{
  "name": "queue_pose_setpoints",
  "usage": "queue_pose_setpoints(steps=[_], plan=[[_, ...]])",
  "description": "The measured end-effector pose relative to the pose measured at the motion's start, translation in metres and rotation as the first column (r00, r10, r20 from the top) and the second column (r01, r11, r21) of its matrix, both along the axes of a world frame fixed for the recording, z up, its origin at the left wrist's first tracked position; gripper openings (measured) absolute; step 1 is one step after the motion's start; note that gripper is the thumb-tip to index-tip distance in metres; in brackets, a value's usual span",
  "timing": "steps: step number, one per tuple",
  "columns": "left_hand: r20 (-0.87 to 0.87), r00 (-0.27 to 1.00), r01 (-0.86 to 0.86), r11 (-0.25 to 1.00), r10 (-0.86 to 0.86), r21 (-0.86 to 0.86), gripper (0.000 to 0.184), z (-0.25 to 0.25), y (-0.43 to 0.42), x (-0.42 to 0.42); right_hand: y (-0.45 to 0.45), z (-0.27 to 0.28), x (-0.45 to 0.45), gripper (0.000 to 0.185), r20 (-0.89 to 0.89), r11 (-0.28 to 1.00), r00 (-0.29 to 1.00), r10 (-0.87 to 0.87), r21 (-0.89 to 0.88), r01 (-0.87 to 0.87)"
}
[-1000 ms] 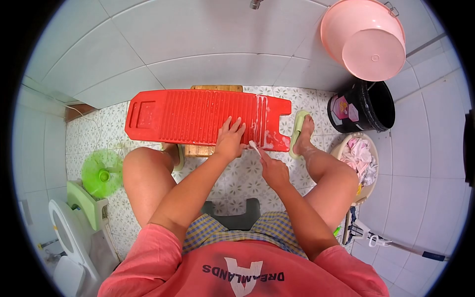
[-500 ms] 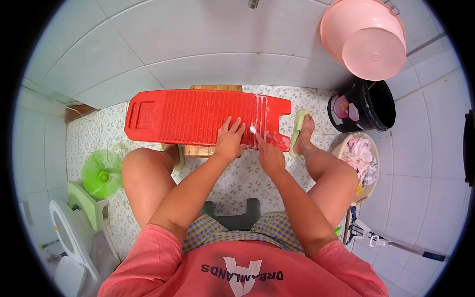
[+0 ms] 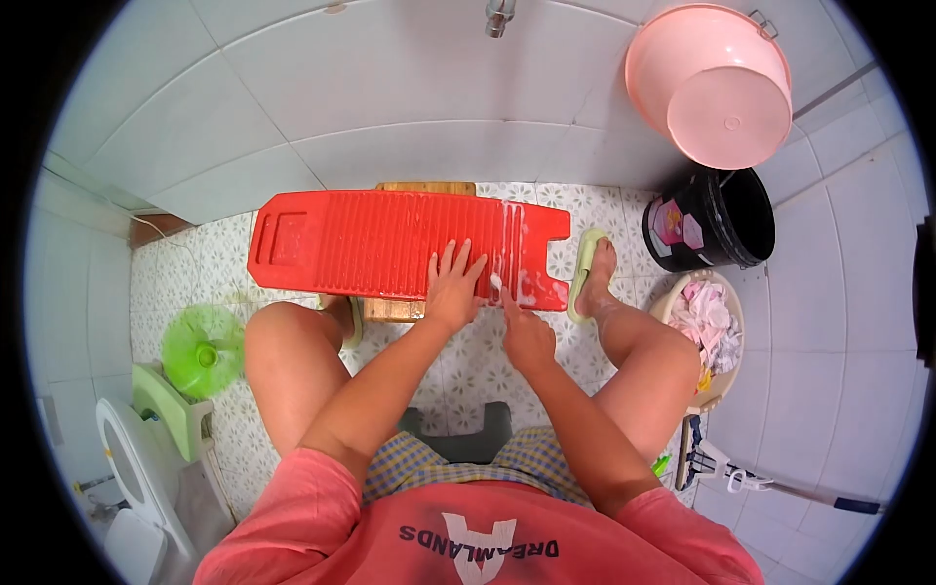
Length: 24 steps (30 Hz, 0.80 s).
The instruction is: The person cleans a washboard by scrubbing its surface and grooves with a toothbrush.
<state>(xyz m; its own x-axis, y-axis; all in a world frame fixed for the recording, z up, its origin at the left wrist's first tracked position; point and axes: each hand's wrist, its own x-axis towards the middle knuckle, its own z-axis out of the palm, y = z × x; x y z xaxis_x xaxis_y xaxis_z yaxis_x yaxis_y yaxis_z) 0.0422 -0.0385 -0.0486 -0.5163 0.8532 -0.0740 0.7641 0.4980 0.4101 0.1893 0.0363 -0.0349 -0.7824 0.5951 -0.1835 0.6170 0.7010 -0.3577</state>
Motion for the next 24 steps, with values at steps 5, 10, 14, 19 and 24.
queue_pose_setpoints(steps=[5, 10, 14, 19, 24], plan=[[0.044, 0.999, 0.031, 0.999, -0.030, -0.028, 0.078, 0.004, 0.000, -0.004, 0.016, 0.004, -0.028, 0.062, 0.036, 1.000, 0.999, -0.011, 0.025, 0.010], [0.040, 0.999, 0.028, 0.997, -0.026, -0.068, 0.076, 0.006, 0.001, -0.003, 0.008, 0.014, -0.028, 0.062, 0.112, 0.998, 0.993, -0.033, -0.055, 0.039], [0.030, 0.999, 0.028, 0.996, -0.026, -0.086, 0.077, 0.003, 0.002, -0.003, -0.004, 0.021, -0.011, 0.059, 0.209, 0.989, 0.978, -0.013, -0.144, 0.044], [0.088, 0.996, 0.023, 0.998, -0.018, -0.063, 0.077, 0.004, 0.002, -0.004, -0.015, 0.019, -0.001, 0.054, 0.178, 0.987, 0.983, -0.042, -0.143, 0.069], [0.088, 0.996, 0.026, 0.999, -0.023, -0.041, 0.076, 0.003, 0.000, -0.003, 0.002, 0.016, -0.017, 0.050, 0.144, 0.984, 0.988, -0.057, -0.159, 0.080]])
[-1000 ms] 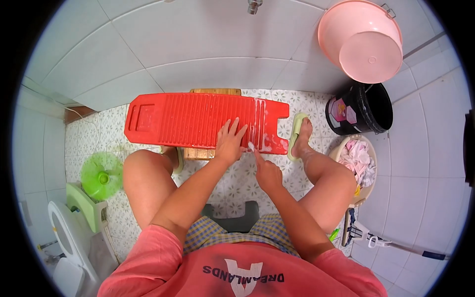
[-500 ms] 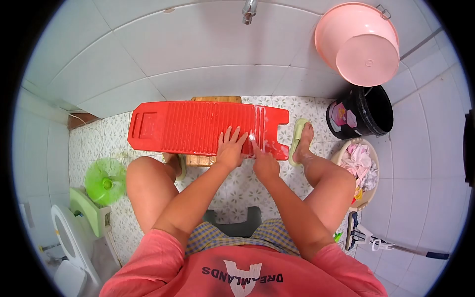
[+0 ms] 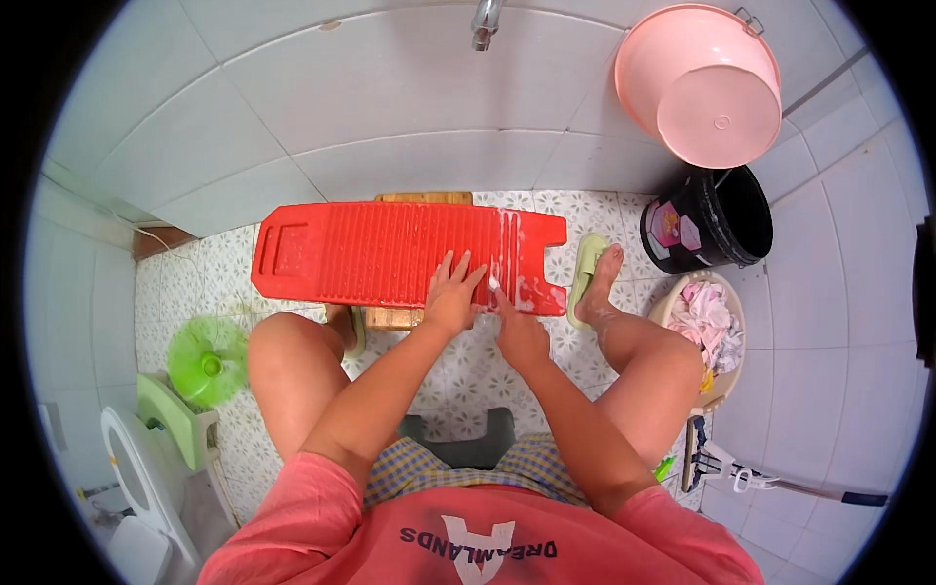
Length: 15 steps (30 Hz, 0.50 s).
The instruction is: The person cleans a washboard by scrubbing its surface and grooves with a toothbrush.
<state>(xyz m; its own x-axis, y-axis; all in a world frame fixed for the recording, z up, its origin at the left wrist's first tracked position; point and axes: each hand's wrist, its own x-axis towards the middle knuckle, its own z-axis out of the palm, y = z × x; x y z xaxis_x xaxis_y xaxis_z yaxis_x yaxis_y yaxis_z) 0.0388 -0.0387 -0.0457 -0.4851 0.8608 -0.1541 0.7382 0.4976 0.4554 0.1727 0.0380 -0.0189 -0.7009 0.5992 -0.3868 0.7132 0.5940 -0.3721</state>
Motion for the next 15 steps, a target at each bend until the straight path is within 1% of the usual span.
queue_pose_setpoints(steps=[2, 4, 8, 9, 11, 13, 15], plan=[[-0.006, 1.000, -0.001, 1.000, 0.001, 0.017, 0.075, 0.001, 0.000, 0.000, 0.009, -0.004, -0.010, 0.049, -0.052, 0.999, 0.998, -0.036, 0.008, 0.037], [-0.002, 1.000, -0.005, 1.000, 0.005, -0.009, 0.074, 0.003, 0.001, 0.000, 0.016, -0.008, -0.018, 0.049, -0.062, 0.999, 0.997, -0.036, 0.013, 0.037], [0.008, 1.000, -0.023, 1.000, 0.023, -0.006, 0.075, 0.004, 0.003, 0.002, 0.012, -0.010, -0.014, 0.050, -0.067, 0.999, 0.997, -0.034, 0.030, 0.036], [0.002, 1.000, -0.022, 1.000, 0.022, -0.004, 0.076, 0.001, 0.003, 0.001, 0.008, -0.009, -0.008, 0.050, -0.064, 0.999, 0.997, -0.036, 0.035, 0.038], [-0.001, 1.000, -0.025, 1.000, 0.025, 0.000, 0.076, 0.002, 0.002, 0.000, -0.003, 0.000, 0.002, 0.050, -0.005, 0.999, 0.999, -0.032, -0.014, 0.032], [0.046, 0.999, -0.026, 0.999, 0.027, -0.036, 0.074, 0.003, 0.002, 0.000, -0.012, -0.001, 0.011, 0.050, 0.005, 0.999, 0.999, -0.034, -0.026, 0.034], [0.050, 0.998, -0.023, 0.999, 0.024, -0.032, 0.074, 0.003, 0.001, 0.000, -0.019, -0.002, 0.017, 0.049, 0.015, 0.999, 0.999, -0.039, -0.036, 0.040]])
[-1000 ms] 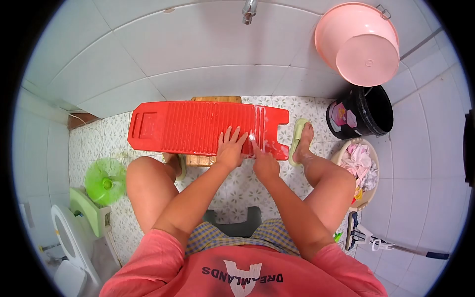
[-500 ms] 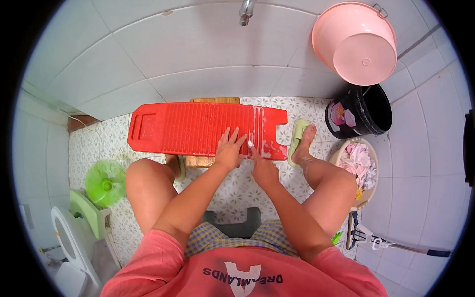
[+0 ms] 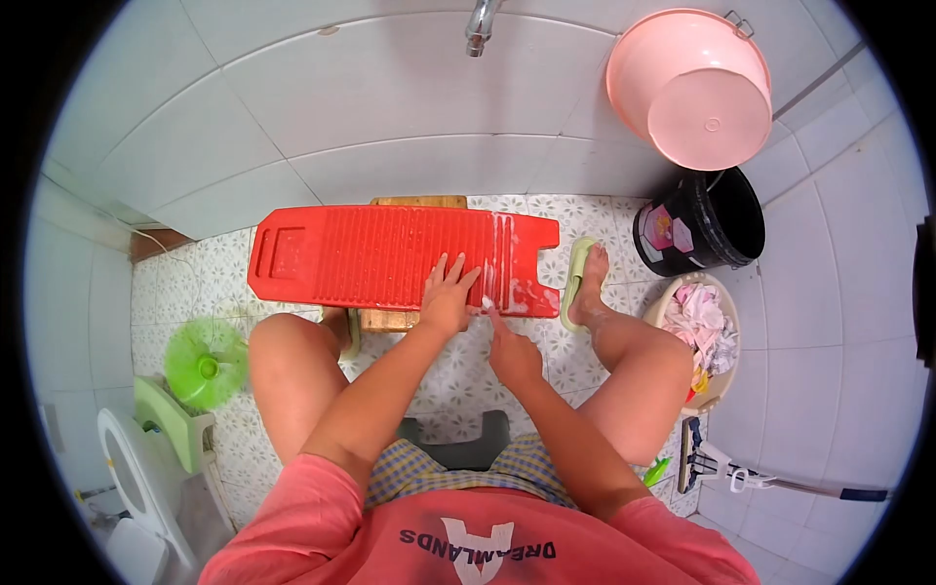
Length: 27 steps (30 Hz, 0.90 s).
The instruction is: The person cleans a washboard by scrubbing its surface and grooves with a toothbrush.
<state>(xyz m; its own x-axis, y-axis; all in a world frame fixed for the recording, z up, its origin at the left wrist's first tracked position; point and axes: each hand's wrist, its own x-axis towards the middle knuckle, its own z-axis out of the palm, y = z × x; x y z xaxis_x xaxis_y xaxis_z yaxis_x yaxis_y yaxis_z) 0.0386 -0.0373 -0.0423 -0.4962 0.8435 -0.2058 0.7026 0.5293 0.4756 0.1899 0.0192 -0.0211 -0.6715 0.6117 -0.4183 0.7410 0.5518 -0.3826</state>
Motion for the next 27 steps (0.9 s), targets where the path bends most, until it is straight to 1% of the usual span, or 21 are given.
queue_pose_setpoints(steps=[2, 4, 9, 11, 15, 17, 20, 22, 27], plan=[[0.002, 1.000, 0.002, 1.000, -0.002, 0.003, 0.075, -0.003, -0.001, 0.000, -0.004, -0.001, 0.002, 0.049, -0.047, 0.998, 0.999, 0.007, 0.056, -0.004], [-0.069, 0.997, 0.037, 0.998, -0.033, 0.054, 0.078, -0.006, -0.003, -0.001, -0.001, -0.003, -0.001, 0.050, -0.048, 0.998, 0.999, 0.010, 0.062, -0.007], [-0.058, 0.994, 0.089, 0.996, -0.088, 0.023, 0.081, -0.002, -0.009, -0.004, 0.020, -0.015, -0.022, 0.051, -0.088, 0.997, 0.996, 0.018, 0.078, -0.011], [-0.053, 0.994, 0.096, 0.995, -0.095, 0.022, 0.081, -0.003, -0.010, -0.004, 0.028, -0.019, -0.032, 0.051, -0.148, 0.988, 0.988, 0.033, 0.153, -0.010], [-0.067, 0.995, 0.081, 0.996, -0.079, 0.039, 0.079, -0.002, -0.009, -0.001, 0.029, -0.009, -0.035, 0.050, -0.133, 0.996, 0.991, 0.007, 0.091, 0.005], [-0.058, 0.996, 0.072, 0.997, -0.070, 0.037, 0.078, -0.001, -0.008, -0.001, 0.021, -0.007, -0.028, 0.048, -0.091, 0.999, 0.995, -0.031, 0.029, 0.034], [-0.072, 0.996, 0.061, 0.998, -0.058, 0.032, 0.076, -0.003, -0.006, 0.000, 0.009, 0.001, -0.009, 0.047, -0.068, 1.000, 0.998, 0.003, -0.011, -0.004], [-0.077, 0.996, 0.051, 0.997, -0.047, 0.061, 0.075, -0.004, -0.007, 0.001, 0.002, 0.002, 0.002, 0.047, -0.080, 1.000, 0.997, 0.006, -0.012, -0.007], [-0.066, 0.996, 0.060, 0.997, -0.056, 0.050, 0.077, 0.000, -0.008, -0.001, 0.002, -0.001, 0.004, 0.047, -0.083, 1.000, 0.996, 0.022, -0.003, -0.022]])
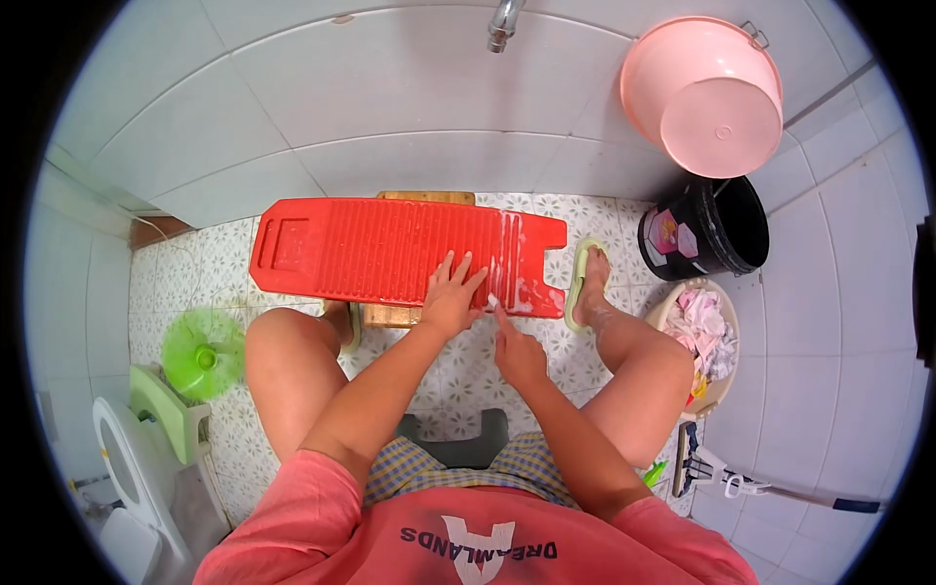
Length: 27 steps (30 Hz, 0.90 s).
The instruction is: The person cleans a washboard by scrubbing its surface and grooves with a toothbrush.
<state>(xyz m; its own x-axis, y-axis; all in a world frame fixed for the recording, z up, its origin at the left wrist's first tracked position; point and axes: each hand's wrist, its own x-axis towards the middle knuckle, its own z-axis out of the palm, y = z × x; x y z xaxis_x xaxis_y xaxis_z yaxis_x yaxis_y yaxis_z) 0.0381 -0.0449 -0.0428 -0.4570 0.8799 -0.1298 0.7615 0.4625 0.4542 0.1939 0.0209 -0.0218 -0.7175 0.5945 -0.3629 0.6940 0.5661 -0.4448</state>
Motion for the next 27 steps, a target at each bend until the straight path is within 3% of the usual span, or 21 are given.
queue_pose_setpoints(steps=[9, 17, 20, 27], plan=[[0.006, 1.000, 0.004, 1.000, -0.004, -0.009, 0.077, -0.001, -0.001, 0.000, 0.025, -0.013, -0.026, 0.051, -0.056, 1.000, 0.998, 0.010, 0.026, -0.008], [-0.003, 1.000, -0.015, 1.000, 0.015, -0.009, 0.074, -0.002, 0.002, 0.003, -0.003, 0.002, 0.002, 0.051, 0.127, 0.999, 0.992, 0.016, -0.035, -0.012], [-0.023, 1.000, -0.016, 1.000, 0.016, -0.001, 0.072, -0.003, 0.002, 0.003, -0.008, -0.012, 0.009, 0.056, 0.011, 0.997, 0.999, 0.043, 0.057, -0.044], [-0.016, 1.000, -0.025, 1.000, 0.025, 0.002, 0.071, -0.002, 0.003, 0.003, 0.016, -0.009, -0.020, 0.055, 0.058, 0.997, 0.997, 0.058, 0.049, -0.060]])
